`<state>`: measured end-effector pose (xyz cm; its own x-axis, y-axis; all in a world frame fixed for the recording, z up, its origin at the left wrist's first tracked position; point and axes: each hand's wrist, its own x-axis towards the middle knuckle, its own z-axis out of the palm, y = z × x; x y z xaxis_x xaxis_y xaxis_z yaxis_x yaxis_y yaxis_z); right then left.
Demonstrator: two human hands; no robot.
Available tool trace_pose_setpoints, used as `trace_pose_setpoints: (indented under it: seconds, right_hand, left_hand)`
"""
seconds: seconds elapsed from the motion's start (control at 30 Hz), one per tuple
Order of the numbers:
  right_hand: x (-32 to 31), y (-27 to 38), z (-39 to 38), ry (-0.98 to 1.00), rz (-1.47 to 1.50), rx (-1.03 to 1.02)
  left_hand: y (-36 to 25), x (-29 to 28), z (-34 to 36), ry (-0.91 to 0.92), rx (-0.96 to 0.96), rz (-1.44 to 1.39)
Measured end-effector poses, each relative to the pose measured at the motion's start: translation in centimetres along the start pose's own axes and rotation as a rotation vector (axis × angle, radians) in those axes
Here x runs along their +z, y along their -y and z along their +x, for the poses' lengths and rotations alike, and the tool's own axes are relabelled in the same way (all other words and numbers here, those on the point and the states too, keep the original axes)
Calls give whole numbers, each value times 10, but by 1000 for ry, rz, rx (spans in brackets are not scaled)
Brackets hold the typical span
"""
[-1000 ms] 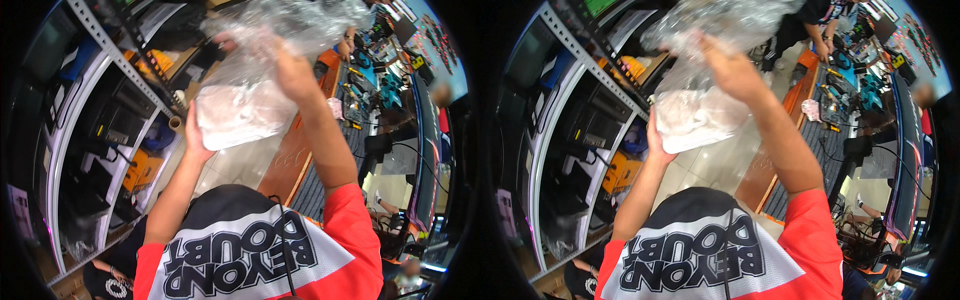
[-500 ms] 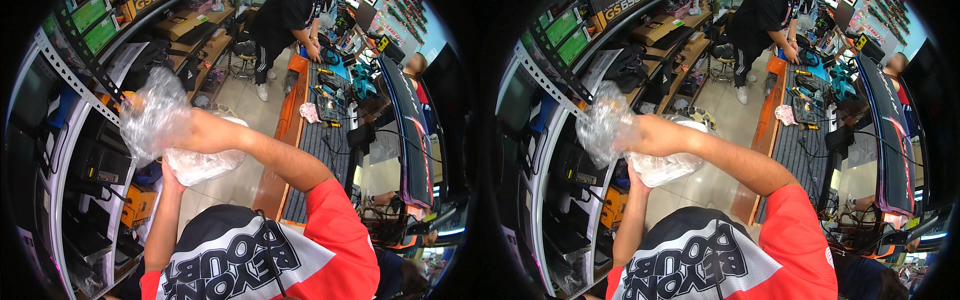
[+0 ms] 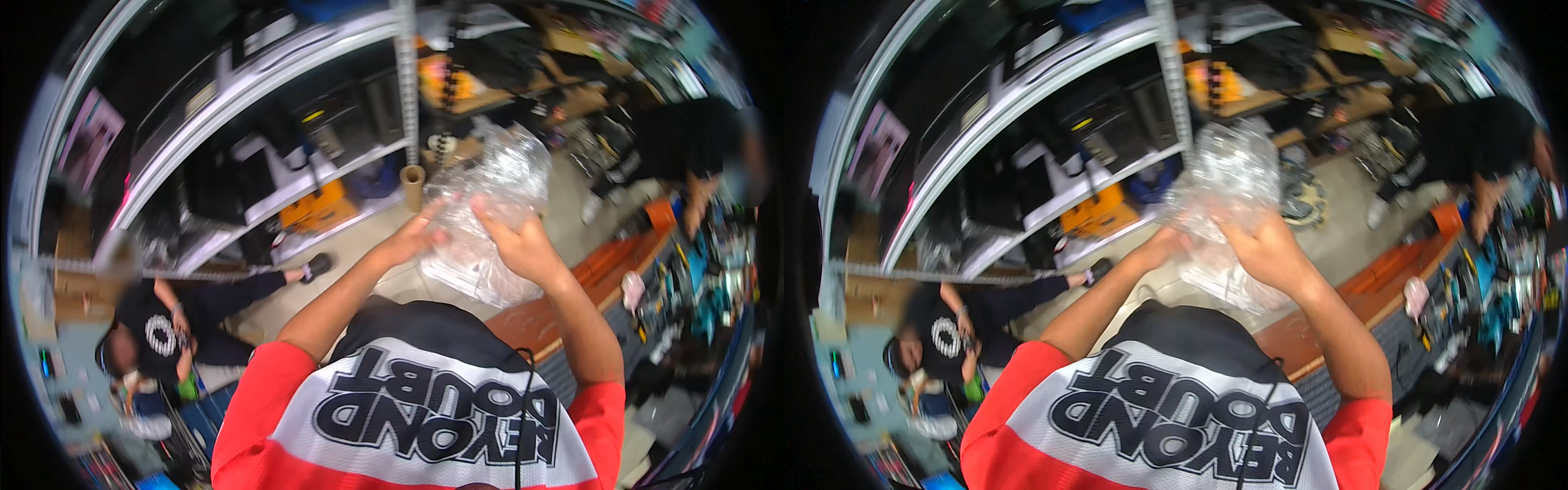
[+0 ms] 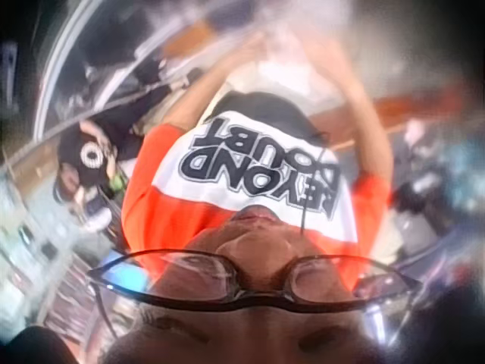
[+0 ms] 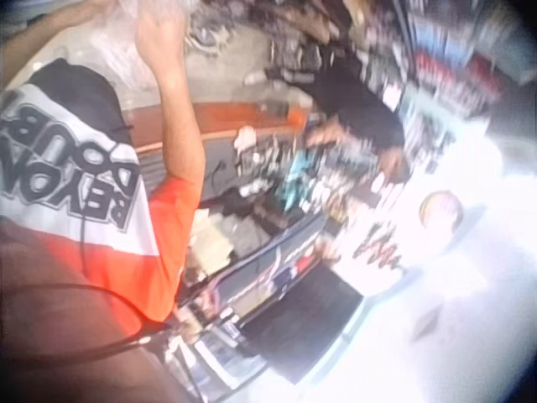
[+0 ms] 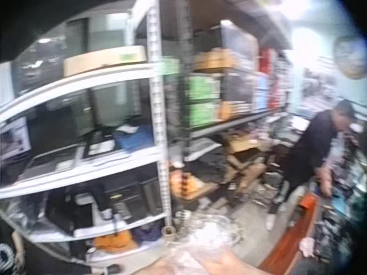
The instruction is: The person opens a computer case, disconnects internal cables from the motherboard, removes the side panel, and later replaces the panel before moving the tower to a storage shelf.
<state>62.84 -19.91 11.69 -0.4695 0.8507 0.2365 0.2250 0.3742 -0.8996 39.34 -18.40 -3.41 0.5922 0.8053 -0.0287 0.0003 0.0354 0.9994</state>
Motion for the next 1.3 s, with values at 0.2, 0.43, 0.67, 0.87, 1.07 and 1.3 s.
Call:
trace_pose_setpoints:
  seconds: [0.2, 0.43, 0.67, 0.87, 1.07, 1.3]
  right_hand:
    - [136, -33, 67, 111, 140, -103]
    - [245, -27, 190, 359, 106, 5]
    - [344, -51, 308, 280, -90, -267]
    - [368, -106, 365, 214, -180, -80]
    - [334, -120, 325, 182, -139, 209]
    - [314, -147, 261, 66, -30, 570]
  left_hand:
    - [-25, -28, -68, 62, -141, 607]
    - [55, -143, -109, -627, 62, 364]
    - [86, -294, -129, -870, 317, 233]
    - [118, -438, -136, -907, -7, 250]
    - [231, -620, -149, -843, -146, 631]
    - [244, -682, -79, -822, -309, 668]
